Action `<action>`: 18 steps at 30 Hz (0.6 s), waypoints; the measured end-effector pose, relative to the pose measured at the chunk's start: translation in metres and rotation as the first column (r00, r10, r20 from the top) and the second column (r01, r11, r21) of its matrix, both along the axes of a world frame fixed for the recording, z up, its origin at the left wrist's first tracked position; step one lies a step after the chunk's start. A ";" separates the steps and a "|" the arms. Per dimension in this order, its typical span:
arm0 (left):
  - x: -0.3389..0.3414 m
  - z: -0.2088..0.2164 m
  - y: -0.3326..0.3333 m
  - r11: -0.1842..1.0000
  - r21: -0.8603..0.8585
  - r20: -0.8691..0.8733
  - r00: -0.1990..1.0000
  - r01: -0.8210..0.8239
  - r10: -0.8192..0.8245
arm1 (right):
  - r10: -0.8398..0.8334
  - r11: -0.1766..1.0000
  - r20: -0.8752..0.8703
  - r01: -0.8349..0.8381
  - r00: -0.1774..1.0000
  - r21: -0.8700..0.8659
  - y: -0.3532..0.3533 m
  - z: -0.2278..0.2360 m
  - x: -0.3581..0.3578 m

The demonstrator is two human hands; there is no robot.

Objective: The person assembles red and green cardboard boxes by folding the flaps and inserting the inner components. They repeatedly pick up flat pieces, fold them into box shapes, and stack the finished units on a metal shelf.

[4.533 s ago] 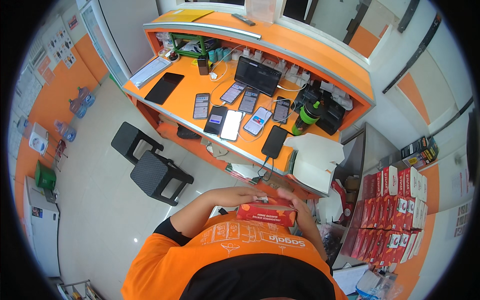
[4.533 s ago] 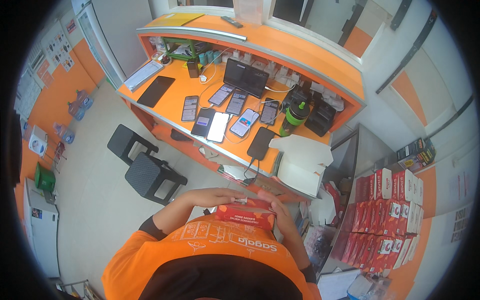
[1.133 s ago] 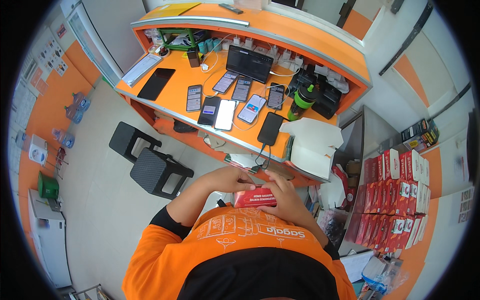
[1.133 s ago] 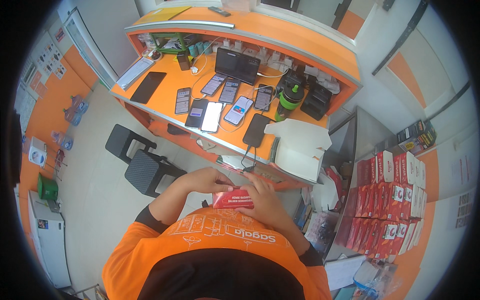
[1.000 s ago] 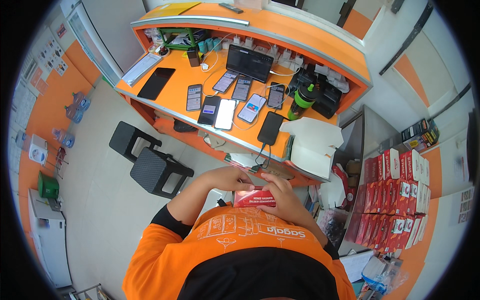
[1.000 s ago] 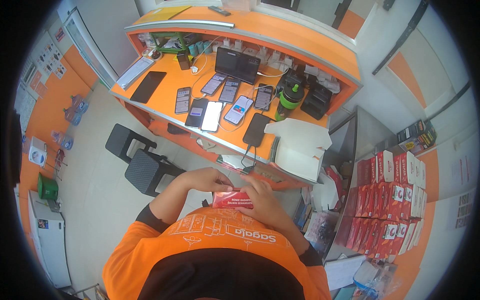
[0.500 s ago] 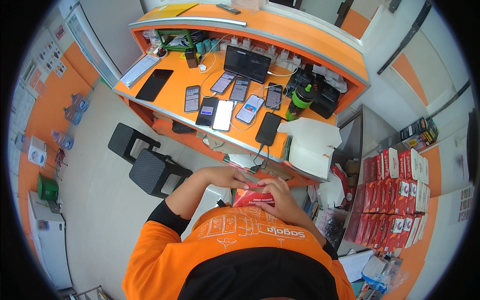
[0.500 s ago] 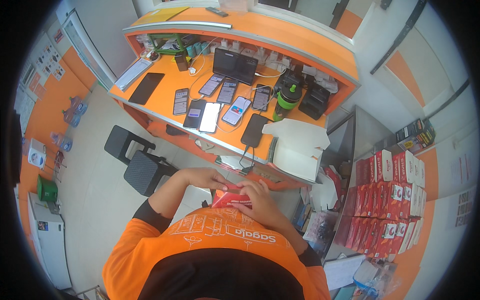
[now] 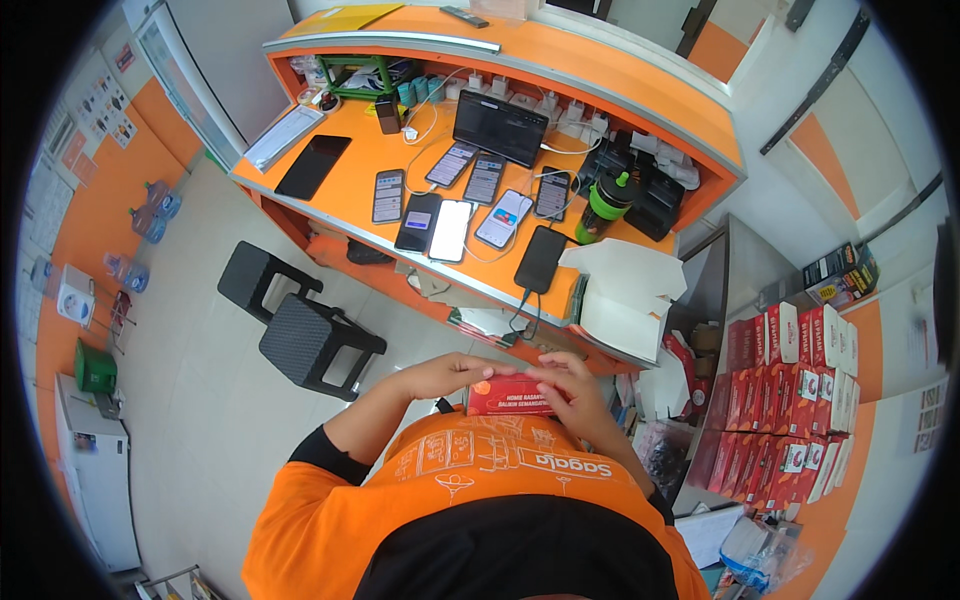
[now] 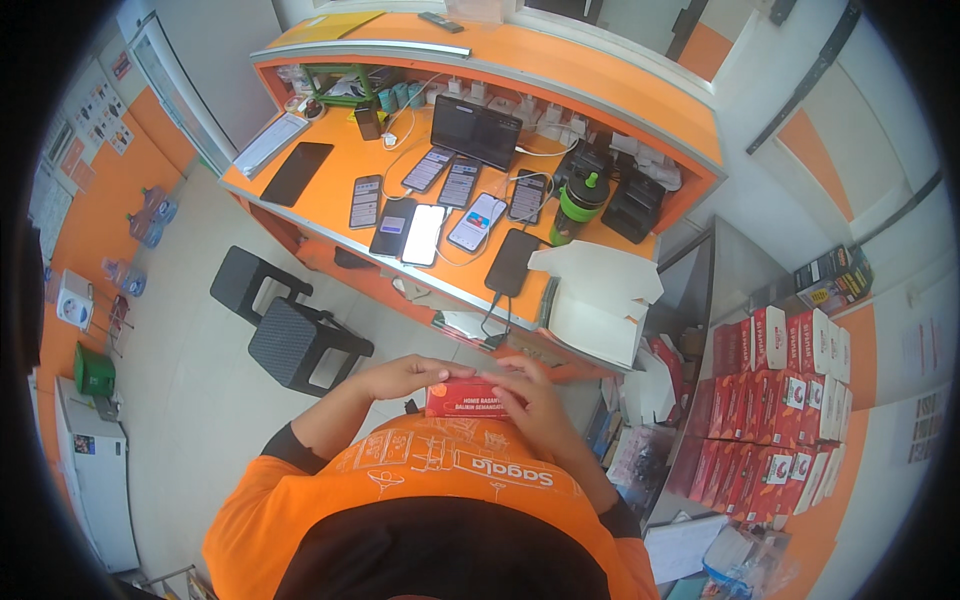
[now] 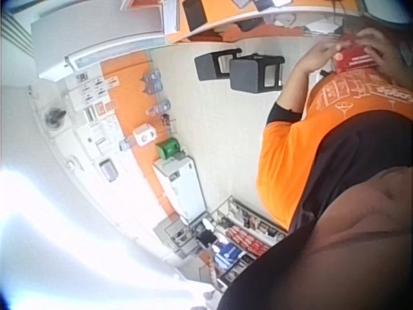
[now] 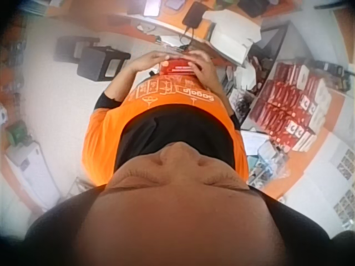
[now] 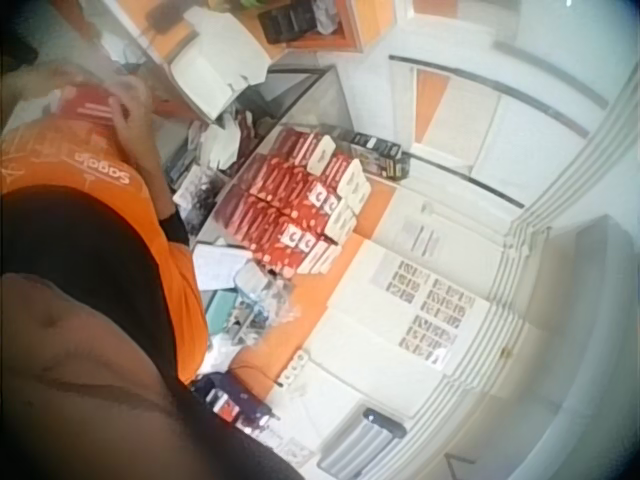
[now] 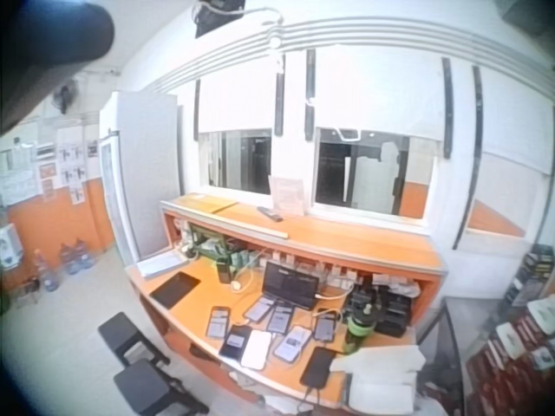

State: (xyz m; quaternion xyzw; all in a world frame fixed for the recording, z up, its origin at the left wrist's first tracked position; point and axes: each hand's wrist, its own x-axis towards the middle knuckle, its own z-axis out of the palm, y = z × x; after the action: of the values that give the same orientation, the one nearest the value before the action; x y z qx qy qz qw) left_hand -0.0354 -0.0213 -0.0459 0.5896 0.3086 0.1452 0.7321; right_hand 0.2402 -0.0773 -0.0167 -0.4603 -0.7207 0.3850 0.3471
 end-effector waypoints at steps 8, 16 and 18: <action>0.001 -0.037 -0.022 0.946 -0.145 0.180 0.932 -0.291 0.315 | -0.225 0.724 -0.413 -0.132 0.883 -0.677 0.014 -0.032 0.037; 0.019 0.030 -0.013 0.529 0.845 -0.057 0.970 -0.080 0.238 | -0.104 0.663 -0.427 -0.258 0.898 -0.703 0.015 -0.021 0.027; 0.034 0.042 -0.015 0.548 0.833 -0.050 0.976 -0.076 0.212 | -0.074 0.658 -0.419 -0.272 0.905 -0.703 0.016 -0.016 0.026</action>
State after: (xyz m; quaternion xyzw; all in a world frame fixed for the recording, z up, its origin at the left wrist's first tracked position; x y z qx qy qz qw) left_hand -0.0015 -0.0364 -0.0039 0.8451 0.3041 0.2891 0.3314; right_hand 0.2659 -0.0617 -0.0329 -0.4286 -0.4329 0.7528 0.2492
